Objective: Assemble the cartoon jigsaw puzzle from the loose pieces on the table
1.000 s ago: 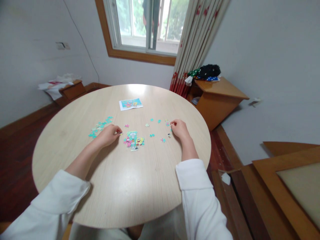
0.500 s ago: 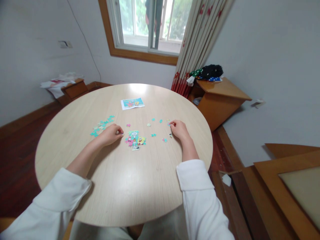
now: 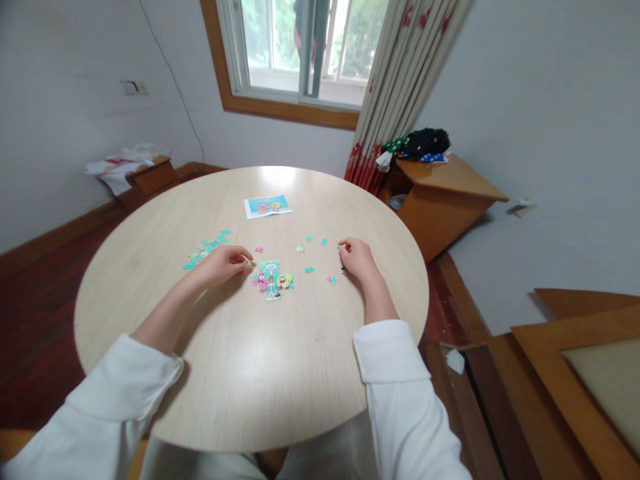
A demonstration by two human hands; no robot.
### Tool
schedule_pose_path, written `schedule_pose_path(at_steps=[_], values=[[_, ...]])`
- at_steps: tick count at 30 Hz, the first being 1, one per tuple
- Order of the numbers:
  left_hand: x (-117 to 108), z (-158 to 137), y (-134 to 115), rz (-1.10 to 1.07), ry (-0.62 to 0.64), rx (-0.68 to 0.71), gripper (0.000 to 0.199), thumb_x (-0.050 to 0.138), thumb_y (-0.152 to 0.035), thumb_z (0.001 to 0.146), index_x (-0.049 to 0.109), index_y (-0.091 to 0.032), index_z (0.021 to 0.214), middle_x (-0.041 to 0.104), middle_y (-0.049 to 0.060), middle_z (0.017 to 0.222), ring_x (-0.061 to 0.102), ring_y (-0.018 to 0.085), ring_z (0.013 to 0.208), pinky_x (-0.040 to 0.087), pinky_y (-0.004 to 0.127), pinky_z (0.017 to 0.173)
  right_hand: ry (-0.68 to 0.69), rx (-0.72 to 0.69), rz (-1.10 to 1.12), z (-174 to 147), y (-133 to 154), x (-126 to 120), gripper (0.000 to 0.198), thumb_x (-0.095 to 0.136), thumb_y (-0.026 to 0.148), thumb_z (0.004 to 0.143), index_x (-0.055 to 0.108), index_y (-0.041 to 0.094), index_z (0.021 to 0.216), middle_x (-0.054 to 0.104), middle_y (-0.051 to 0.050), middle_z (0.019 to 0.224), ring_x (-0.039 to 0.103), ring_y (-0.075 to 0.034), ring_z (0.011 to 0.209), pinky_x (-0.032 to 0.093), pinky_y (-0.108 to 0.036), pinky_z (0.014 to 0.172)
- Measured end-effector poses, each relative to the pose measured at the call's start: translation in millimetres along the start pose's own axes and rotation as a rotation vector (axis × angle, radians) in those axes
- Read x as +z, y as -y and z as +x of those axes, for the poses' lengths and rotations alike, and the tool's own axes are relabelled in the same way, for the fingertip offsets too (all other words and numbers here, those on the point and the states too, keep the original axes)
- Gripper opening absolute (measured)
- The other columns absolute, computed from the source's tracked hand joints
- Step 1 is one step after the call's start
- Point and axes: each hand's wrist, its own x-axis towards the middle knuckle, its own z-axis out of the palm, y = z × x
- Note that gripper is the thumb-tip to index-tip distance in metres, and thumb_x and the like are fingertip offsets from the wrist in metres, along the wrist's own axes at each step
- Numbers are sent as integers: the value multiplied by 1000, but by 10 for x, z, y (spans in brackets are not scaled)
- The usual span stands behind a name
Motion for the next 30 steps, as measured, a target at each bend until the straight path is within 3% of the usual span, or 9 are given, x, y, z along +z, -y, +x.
schedule_pose_path(at_steps=[6, 18, 25, 30], values=[[0, -16, -42, -210, 35, -61, 13, 58, -17, 70, 60, -14, 83, 63, 3, 65, 64, 16, 64, 48, 28, 64, 3, -25, 11, -14, 43, 12, 22, 52, 14, 78, 70, 12, 90, 68, -9, 82, 59, -15, 73, 45, -28, 73], [-49, -103, -182, -263, 131, -86, 4, 56, -16, 73, 54, -16, 70, 65, 4, 64, 63, 14, 63, 48, 25, 59, 1, -85, 22, -35, 136, 78, 20, 54, 17, 78, 70, 14, 90, 68, -9, 84, 59, -15, 74, 45, -29, 77], [-96, -131, -224, -169, 230, 54, 7, 59, -20, 68, 58, -16, 63, 64, 2, 63, 58, 12, 62, 44, 24, 60, 39, -162, 52, -87, 257, 160, 19, 53, 17, 79, 69, 14, 89, 67, -8, 82, 57, -14, 71, 45, -29, 75], [-106, -150, -260, -205, 268, 77, 9, 61, -23, 68, 61, -15, 64, 64, 2, 62, 57, 12, 60, 43, 24, 58, 58, -218, 120, -149, 407, 226, 18, 53, 15, 79, 68, 15, 88, 66, -7, 82, 57, -14, 73, 45, -30, 76]])
